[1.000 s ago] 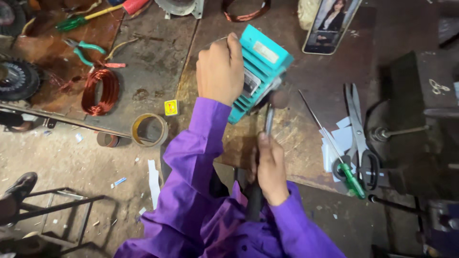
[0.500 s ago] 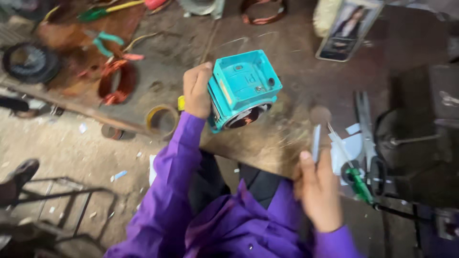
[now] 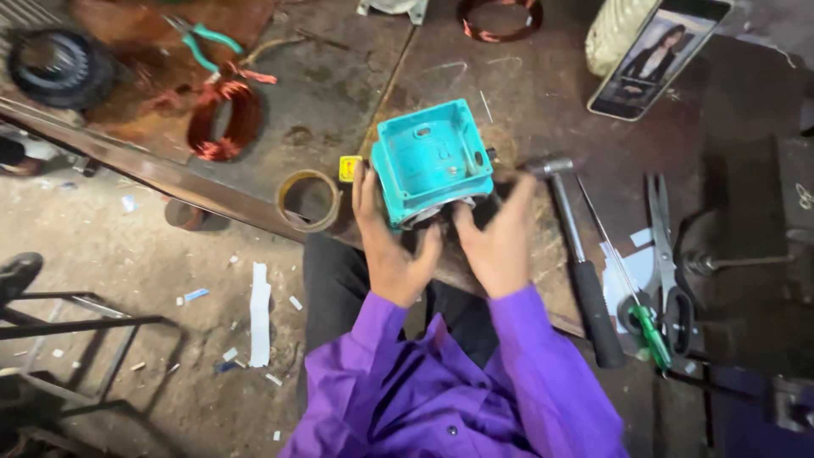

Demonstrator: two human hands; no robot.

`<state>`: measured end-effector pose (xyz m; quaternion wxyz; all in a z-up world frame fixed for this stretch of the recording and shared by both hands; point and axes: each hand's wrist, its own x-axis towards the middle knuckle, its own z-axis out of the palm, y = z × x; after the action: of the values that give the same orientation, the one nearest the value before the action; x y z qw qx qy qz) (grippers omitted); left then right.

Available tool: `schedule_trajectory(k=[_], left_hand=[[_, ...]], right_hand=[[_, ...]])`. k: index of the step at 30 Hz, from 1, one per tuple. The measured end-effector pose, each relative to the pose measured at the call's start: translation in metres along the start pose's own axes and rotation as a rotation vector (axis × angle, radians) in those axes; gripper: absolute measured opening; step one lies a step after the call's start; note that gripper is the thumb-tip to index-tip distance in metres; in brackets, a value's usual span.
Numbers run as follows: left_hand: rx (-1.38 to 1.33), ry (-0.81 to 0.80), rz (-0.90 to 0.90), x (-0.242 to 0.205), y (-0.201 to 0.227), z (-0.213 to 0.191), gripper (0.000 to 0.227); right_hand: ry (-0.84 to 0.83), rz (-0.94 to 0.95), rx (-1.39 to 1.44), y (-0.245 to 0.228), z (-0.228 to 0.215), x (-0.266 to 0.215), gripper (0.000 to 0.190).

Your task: The person is repairing a teal electric motor by hand. They insert copper windings into the motor housing, use a hammer to tap the windings into place, and apply tape to secure the components.

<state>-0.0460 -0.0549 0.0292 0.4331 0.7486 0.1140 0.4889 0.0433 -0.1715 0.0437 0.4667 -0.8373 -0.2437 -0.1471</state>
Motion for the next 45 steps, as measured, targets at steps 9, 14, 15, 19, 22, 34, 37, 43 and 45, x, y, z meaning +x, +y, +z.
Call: schedule_trajectory(k=[9,14,15,19,22,34,37,43,45], left_hand=[[0.069,-0.008,-0.144,0.000,-0.017,0.013,0.101],[0.204,-0.120,-0.005,0.016,-0.018,-0.004,0.099],[0.211,-0.092,0.043,0.014,-0.014,-0.014,0.096],[0.263,-0.098,0.171,-0.013,0.006,-0.035,0.056],[0.328,-0.206,0.172,-0.013,0.001,-0.027,0.034],[0.397,-0.174,0.218,0.010,-0.015,-0.011,0.029],[0.474,-0.137,0.225,0.011,-0.007,-0.009,0.029],[0.277,0.039,-0.023,-0.017,0.050,-0.024,0.055],[0.121,0.051,-0.147,-0.028,0.062,-0.010,0.078]], right_hand=[[0.064,0.335,0.217,-0.003,0.018,0.000,0.058],[0.055,0.190,0.129,-0.011,0.010,-0.001,0.057],[0.079,0.060,0.126,-0.012,0.001,-0.005,0.050],[0.045,-0.417,0.004,-0.013,-0.026,-0.008,0.031],[-0.172,-0.422,0.050,0.002,-0.016,-0.003,0.032],[-0.141,-0.285,0.058,0.020,0.004,0.003,0.020],[-0.128,-0.302,0.080,0.016,0.003,0.007,0.020],[-0.057,0.196,0.625,0.021,-0.031,0.037,0.020],[-0.138,0.134,0.755,0.027,-0.011,0.067,0.037]])
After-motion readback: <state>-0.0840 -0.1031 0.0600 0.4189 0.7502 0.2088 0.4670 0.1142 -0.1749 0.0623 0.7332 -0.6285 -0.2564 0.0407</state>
